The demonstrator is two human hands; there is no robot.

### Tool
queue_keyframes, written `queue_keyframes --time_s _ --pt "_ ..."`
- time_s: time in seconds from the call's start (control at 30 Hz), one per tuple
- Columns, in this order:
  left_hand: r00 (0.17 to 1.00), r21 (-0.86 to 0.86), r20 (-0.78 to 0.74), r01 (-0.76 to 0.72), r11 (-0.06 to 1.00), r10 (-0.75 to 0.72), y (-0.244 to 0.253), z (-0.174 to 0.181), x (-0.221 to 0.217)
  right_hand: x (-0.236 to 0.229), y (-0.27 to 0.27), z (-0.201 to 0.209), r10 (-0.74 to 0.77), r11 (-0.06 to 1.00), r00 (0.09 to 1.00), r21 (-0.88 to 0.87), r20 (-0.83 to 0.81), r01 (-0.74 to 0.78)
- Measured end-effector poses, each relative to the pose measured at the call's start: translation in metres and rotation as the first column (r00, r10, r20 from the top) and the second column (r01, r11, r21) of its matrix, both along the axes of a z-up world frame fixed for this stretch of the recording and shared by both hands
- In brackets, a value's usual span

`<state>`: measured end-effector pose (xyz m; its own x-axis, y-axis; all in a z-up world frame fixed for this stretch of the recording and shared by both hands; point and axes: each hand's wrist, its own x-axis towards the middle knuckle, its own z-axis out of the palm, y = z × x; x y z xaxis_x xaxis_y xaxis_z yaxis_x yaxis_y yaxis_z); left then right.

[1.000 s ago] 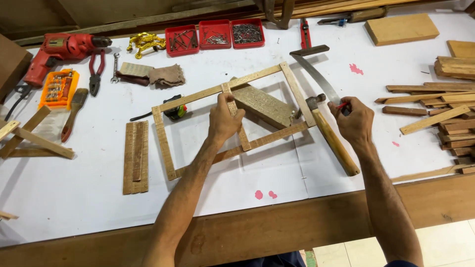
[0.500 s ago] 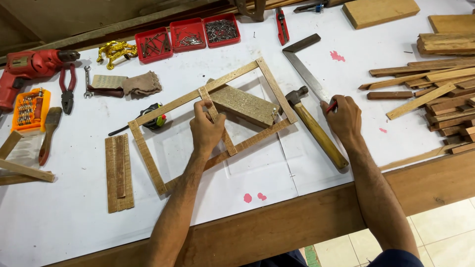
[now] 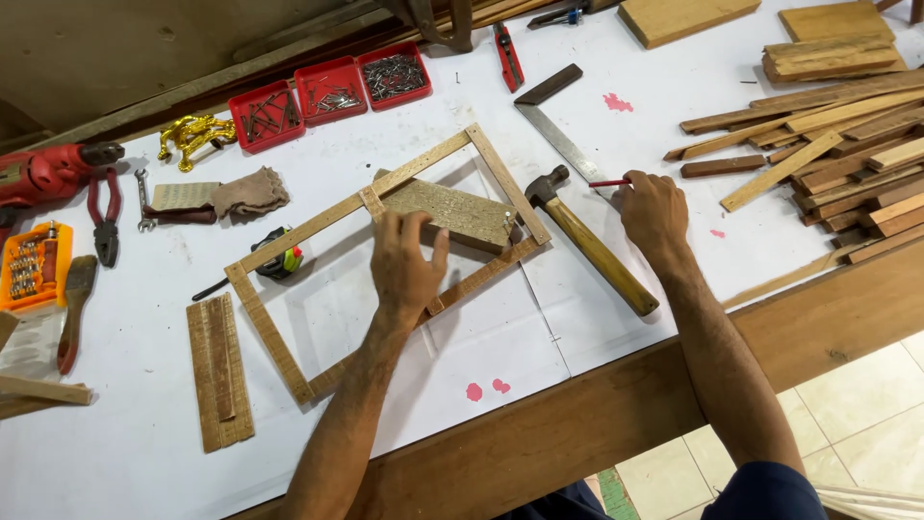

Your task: Assemble and measure a wooden frame using a hammer, tape measure, and square ruler.

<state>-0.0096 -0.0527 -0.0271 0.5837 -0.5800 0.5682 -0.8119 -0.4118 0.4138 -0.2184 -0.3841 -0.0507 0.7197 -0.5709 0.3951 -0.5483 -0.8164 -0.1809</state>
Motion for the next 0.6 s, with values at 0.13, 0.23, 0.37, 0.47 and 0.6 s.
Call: queue_keyframes --time_s 0.13,0.23,0.37,0.47,0.6 --pt "0.986 0.031 0.071 0.150 0.988 -0.152 -0.046 0.002 -0.020 0.008 0.002 0.014 -0.192 0.946 0.981 0.260 -0.027 0.192" --pt "0.940 0.060 0.137 0.306 0.950 -0.312 -0.083 0.009 -0.037 0.008 0.000 0.010 -0.252 0.908 0.961 0.313 -0.116 0.277" --pt "0.931 0.057 0.034 0.362 0.930 -0.365 -0.113 0.015 -0.049 0.006 -0.005 0.005 -0.216 0.943 0.976 0.252 -0.042 0.219" --pt "0.939 0.046 0.013 0.343 0.938 -0.344 -0.118 0.015 -0.051 0.001 -0.001 0.006 -0.159 0.971 0.986 0.186 0.048 0.147" --pt "0.986 -0.018 0.026 0.167 0.986 -0.167 -0.087 0.024 -0.040 0.004 0.041 0.039 0.066 0.982 0.966 0.156 0.250 -0.108"
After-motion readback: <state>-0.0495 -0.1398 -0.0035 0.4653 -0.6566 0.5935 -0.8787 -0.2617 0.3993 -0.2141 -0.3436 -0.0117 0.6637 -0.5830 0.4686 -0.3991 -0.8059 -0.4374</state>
